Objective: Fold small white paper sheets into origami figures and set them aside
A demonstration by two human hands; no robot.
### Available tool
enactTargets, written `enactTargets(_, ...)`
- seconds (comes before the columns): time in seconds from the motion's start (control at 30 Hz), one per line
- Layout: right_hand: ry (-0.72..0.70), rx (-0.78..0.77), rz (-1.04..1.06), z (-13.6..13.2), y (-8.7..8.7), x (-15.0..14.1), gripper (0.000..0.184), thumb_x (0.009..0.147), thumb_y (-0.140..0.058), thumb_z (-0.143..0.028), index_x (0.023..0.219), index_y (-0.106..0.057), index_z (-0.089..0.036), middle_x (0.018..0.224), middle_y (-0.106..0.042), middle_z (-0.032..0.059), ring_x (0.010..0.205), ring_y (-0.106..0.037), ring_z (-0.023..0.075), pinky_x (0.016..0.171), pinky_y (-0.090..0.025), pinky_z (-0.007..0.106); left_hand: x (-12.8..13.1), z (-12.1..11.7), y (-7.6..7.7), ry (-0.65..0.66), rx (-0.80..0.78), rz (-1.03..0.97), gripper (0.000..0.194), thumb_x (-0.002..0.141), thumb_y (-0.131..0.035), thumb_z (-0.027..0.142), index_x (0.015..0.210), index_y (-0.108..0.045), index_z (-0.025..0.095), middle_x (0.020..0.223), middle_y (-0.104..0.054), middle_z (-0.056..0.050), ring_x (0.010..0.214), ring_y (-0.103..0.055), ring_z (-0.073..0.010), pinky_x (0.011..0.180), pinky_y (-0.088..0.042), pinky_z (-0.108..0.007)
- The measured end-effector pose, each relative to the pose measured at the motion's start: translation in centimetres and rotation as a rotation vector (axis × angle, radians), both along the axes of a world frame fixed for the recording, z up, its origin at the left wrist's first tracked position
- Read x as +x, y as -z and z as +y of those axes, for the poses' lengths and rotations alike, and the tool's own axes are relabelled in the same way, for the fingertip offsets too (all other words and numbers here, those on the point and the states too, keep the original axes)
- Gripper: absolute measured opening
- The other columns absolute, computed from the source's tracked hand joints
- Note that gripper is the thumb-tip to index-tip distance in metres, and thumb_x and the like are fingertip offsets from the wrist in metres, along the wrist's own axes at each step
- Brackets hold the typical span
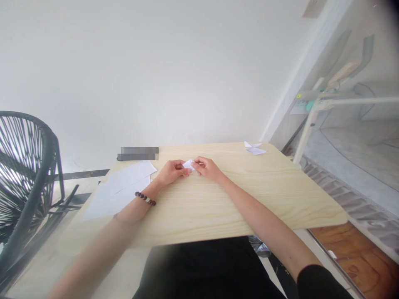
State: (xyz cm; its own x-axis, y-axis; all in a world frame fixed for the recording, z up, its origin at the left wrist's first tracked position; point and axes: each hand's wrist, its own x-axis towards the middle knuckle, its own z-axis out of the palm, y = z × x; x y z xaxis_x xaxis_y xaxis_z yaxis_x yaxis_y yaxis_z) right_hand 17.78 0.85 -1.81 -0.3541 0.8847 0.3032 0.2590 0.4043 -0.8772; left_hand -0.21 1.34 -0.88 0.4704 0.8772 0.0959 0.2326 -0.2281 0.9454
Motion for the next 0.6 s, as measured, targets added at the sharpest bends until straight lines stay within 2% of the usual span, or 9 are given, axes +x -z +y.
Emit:
enactTargets(0.1,-0.004,0.024,-0.031,-0.11,-0.02,0.04,0.024,0.075,-0.044,-0.04,0.079,-0.049,-0.016,0.066,-0.051,-0.002,0.047,-0.046,0.0054,0.046,-0.036,0.018,-0.12,0.22,0.02,-0.036,-0.005,-0.021,0.038,0.061,-0.061,0.041,0.085,-0.057,0.011,0.069,-0.062,-0.006,0.06,-0.055,-0.0137,0.056,-0.043,-0.026)
enactTargets(0.33,0.013,0.126,-0.169,-0.18,0.0,0.01,0.025,0.077,-0.04,-0.038,0.071,-0.049,-0.015,0.055,-0.048,-0.0034,0.045,-0.044,0.0054,0.047,-0.033,0.017,-0.25,0.38,0.09,0.008,-0.01,-0.071,0.035,0.063,-0.061,0.039,0.085,-0.057,0.012,0.074,-0.063,-0.006,0.068,-0.057,-0.0153,0.06,-0.043,-0.026)
enactTargets(0.6,-0.007,0.105,-0.191,-0.12,0.06,0.16,0.026,0.077,-0.039,-0.038,0.073,-0.05,-0.015,0.054,-0.048,-0.0035,0.045,-0.044,0.0055,0.047,-0.033,0.017,-0.54,0.58,0.34,-0.017,-0.042,-0.032,0.037,0.061,-0.064,0.039,0.086,-0.058,0.013,0.076,-0.065,-0.006,0.071,-0.059,-0.017,0.071,-0.044,-0.032)
